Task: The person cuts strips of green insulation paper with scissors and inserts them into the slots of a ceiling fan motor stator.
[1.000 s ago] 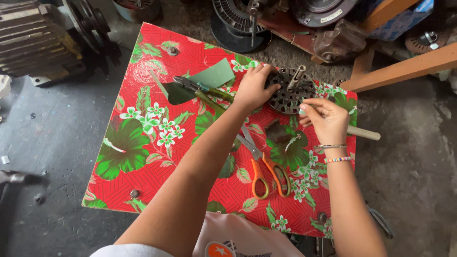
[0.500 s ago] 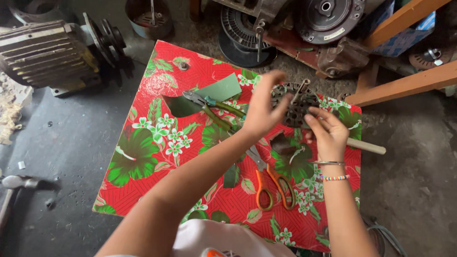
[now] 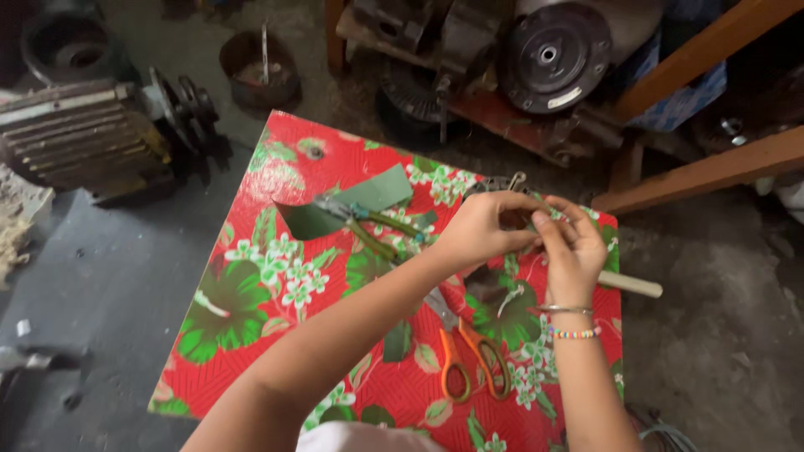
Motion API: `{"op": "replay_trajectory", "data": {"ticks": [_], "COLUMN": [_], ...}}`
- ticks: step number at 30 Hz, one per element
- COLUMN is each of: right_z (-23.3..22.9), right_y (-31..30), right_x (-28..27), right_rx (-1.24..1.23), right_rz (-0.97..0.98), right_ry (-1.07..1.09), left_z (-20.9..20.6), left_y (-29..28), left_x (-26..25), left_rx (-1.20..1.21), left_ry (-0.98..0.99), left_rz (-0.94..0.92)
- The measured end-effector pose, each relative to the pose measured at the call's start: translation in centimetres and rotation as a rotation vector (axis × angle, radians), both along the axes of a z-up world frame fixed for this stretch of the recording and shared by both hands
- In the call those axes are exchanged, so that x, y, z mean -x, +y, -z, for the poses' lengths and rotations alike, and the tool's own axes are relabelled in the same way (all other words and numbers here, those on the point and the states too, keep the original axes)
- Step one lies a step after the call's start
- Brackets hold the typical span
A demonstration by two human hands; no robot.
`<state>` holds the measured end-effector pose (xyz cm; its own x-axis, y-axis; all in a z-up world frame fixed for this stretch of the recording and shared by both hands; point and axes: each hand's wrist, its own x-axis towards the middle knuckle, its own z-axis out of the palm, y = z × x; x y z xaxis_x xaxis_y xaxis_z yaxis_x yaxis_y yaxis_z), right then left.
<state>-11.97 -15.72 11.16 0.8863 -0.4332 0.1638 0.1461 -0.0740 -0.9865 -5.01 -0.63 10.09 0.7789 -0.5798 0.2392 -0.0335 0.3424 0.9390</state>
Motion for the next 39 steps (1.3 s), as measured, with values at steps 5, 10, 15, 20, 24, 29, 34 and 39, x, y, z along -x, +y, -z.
{"op": "replay_trajectory", "data": {"ticks": [5, 10, 15, 20, 24, 29, 34, 39], "right_z": [-0.8, -0.2, 1.0, 0.8, 0.1, 1.0, 1.2, 1.2], "right_y": [-0.1, -0.6, -1.2, -1.3, -1.0, -0.9, -2.3, -2.4], "right_x": [-0.3, 0.4, 0.6, 0.6, 0.3, 0.9, 1.6, 2.0], "right_rx": [0.049, -0.157, -0.313, -0.368, -0.263, -0.304, -0.314, -0.281], "right_rz": [-0.105, -0.138, -0.156, -0.144, -0.175, -0.156, -0.179, -0.197], "right_ry": [0.019, 0.152, 0.138, 0.093, 0.113, 0.133, 0.207, 0.195], "left_z": [-0.9, -0.7, -0.4, -0.7, -0.6, -0.7, -0.7, -0.4], "left_y": [1.3, 2.0, 2.1, 2.6, 3.3, 3.3, 3.2, 3.3], "left_x": [-2.5, -2.1, -2.2, -2.0, -1.6, -1.3, -0.4, 0.2], "left_rx": [-0.058, -0.139, -0.101, -0.047, 0.000, -0.098, -0.363, -0.291], "left_ry": [-0.030, -0.107, -0.092, -0.011, 0.020, -0.071, -0.342, -0.344], "left_rz": [0.070, 0.082, 0.185, 0.223, 0.192, 0.131, 0.010, 0.016]}}
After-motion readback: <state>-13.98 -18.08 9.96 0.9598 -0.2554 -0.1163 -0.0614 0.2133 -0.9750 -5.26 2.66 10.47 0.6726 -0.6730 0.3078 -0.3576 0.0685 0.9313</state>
